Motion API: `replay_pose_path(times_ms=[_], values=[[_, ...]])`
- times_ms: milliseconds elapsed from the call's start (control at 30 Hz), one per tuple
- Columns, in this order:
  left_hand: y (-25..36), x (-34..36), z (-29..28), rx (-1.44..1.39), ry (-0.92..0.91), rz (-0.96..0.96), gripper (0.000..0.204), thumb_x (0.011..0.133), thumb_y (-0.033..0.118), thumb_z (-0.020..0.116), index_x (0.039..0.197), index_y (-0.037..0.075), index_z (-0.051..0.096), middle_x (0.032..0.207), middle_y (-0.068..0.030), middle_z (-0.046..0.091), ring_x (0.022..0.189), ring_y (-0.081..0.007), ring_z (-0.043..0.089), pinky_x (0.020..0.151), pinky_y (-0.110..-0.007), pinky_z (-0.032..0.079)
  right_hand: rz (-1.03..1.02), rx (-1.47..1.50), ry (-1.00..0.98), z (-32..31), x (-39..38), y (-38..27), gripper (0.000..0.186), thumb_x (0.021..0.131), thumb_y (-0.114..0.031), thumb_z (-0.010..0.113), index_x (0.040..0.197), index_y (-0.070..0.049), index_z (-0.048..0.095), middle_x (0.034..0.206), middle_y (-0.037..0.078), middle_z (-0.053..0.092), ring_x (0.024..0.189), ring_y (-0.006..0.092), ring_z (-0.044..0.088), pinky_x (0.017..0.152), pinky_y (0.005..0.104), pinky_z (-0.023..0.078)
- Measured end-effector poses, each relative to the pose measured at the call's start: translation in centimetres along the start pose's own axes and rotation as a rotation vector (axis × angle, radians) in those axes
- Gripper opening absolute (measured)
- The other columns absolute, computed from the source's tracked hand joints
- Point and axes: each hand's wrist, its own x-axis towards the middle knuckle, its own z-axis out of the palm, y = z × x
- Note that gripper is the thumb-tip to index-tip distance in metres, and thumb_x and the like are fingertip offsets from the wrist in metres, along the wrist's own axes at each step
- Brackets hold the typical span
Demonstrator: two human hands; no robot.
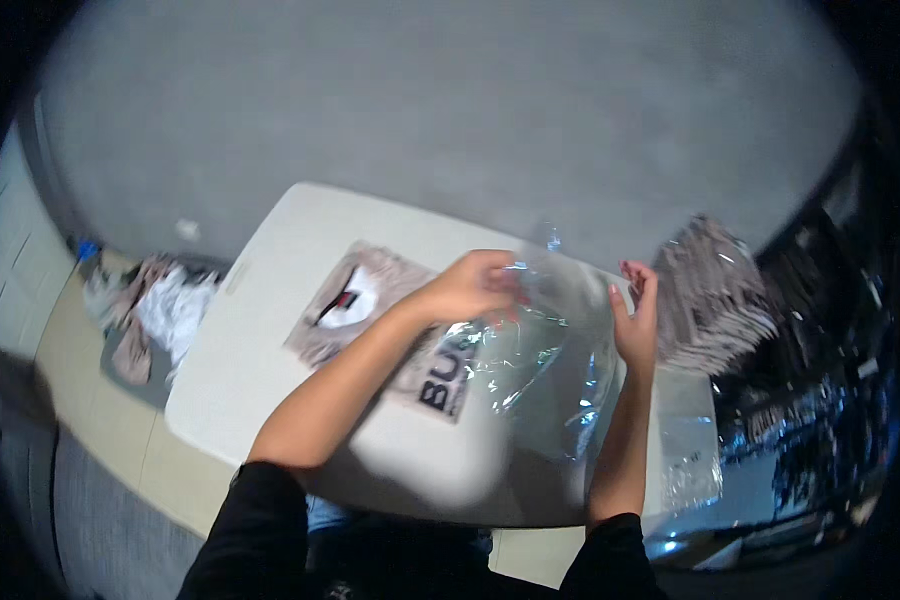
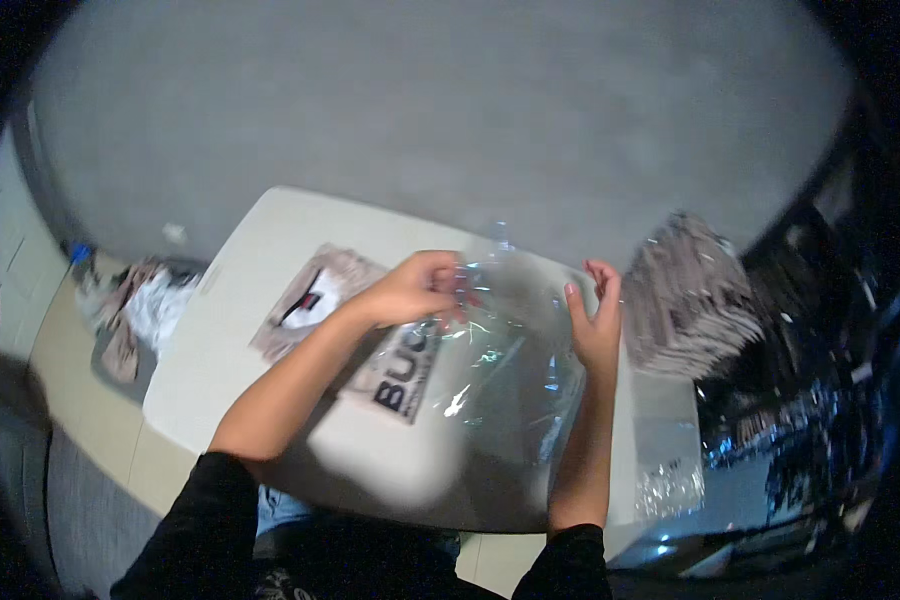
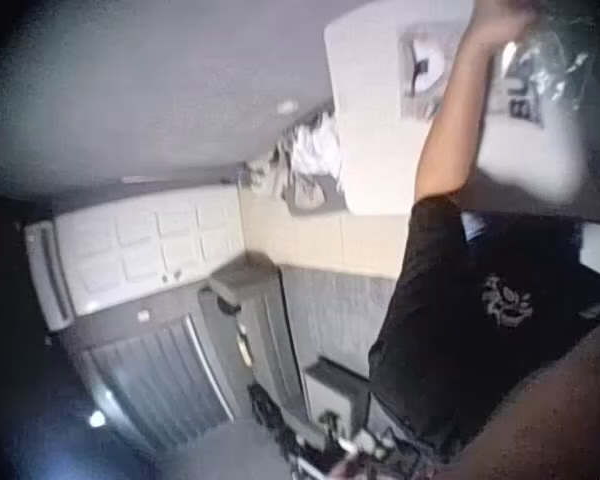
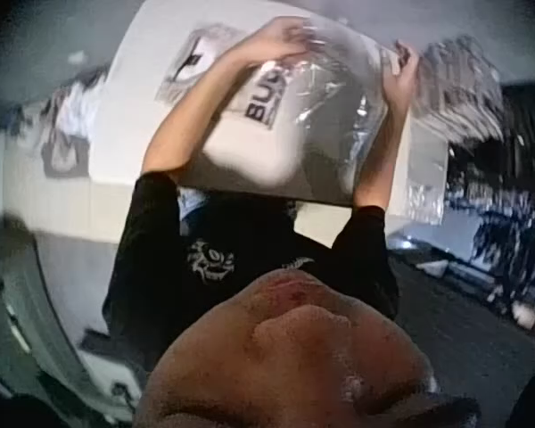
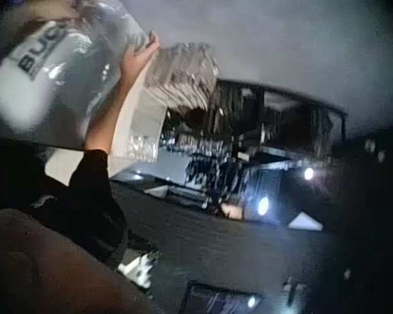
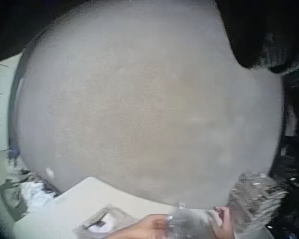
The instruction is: The recorder folds a t-shirt on a table and places it into a clear plastic bag.
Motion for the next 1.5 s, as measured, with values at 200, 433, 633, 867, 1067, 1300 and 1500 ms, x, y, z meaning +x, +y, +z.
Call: replay_pose_path(times_ms=[200,433,633,867,1067,1300,1500], values=[[2.8,-0.2,-1.0,0.344,-0.02,0.032,0.025,0.087,0.001,0.066,0.111,0.001,0.06,0.091,-0.0061,0.066,0.072,-0.0133,0.063,0.059,-0.029,0.053,0.094,0.672,-0.632,6.5,5.0,-5.6,0.046,0.089,-0.005,0.073,0.133,-0.004,0.057,0.099,0.005,0.065,0.101,0.0169,0.064,0.101,0.0352,0.049],[3.3,-2.7,-6.4,0.118,0.06,-0.274,0.023,0.089,0.004,0.064,0.111,0.001,0.057,0.088,-0.0088,0.063,0.069,-0.0146,0.064,0.062,-0.033,0.061,0.06,0.516,-0.308,13.1,5.8,-4.9,0.043,0.088,0.004,0.075,0.127,-0.002,0.058,0.082,-0.003,0.056,0.079,0.0063,0.052,0.086,0.0262,0.049],[3.2,-2.4,-10.5,-0.246,0.406,-0.156,0.01,0.095,0.004,0.057,0.102,0.006,0.05,0.086,-0.006,0.058,0.082,-0.0251,0.075,0.063,-0.039,0.067,-0.345,0.284,-0.24,15.6,2.3,-11.5,0.084,0.062,-0.02,0.096,0.134,-0.008,0.054,0.138,0.018,0.053,0.129,0.0395,0.054,0.108,0.0515,0.044],[4.0,-3.2,-11.6,-0.184,0.667,-0.177,0.026,0.096,0.003,0.059,0.118,0.006,0.046,0.091,-0.0075,0.06,0.066,-0.015,0.065,0.042,-0.025,0.051,-0.327,0.057,-0.481,17.3,-1.0,-15.5,0.099,0.066,-0.036,0.094,0.154,-0.023,0.05,0.17,0.031,0.005,0.157,0.0523,0.01,0.121,0.0651,0.024],[7.1,-3.2,-9.1,-0.056,0.681,-0.26,0.054,0.094,0.005,0.065,0.141,0.008,0.04,0.1,-0.0093,0.062,0.061,-0.0103,0.051,0.044,-0.023,0.04,-0.322,0.304,-0.309,16.2,0.3,-14.7,0.03,0.095,-0.012,0.069,0.125,-0.009,0.069,0.147,0.022,0.058,0.135,0.0395,0.057,0.116,0.0565,0.037],[8.8,-5.0,-8.9,-0.357,0.821,0.069,0.057,0.094,0.002,0.065,0.144,0.006,0.039,0.111,-0.014,0.059,0.069,-0.0108,0.048,0.052,-0.023,0.038,-0.075,0.349,-0.236,12.3,1.4,-17.1,0.023,0.092,-0.011,0.072,0.114,-0.007,0.064,0.114,0.011,0.074,0.114,0.031,0.07,0.111,0.0533,0.043],[9.9,-3.6,-5.0,-0.446,0.72,0.006,0.05,0.092,0.002,0.063,0.137,0.005,0.042,0.111,-0.0136,0.056,0.069,-0.0113,0.051,0.052,-0.025,0.039,-0.456,0.153,-0.18,12.2,1.5,-19.1,0.049,0.076,-0.007,0.082,0.122,-0.008,0.066,0.128,0.012,0.067,0.116,0.0299,0.067,0.099,0.0427,0.052]])
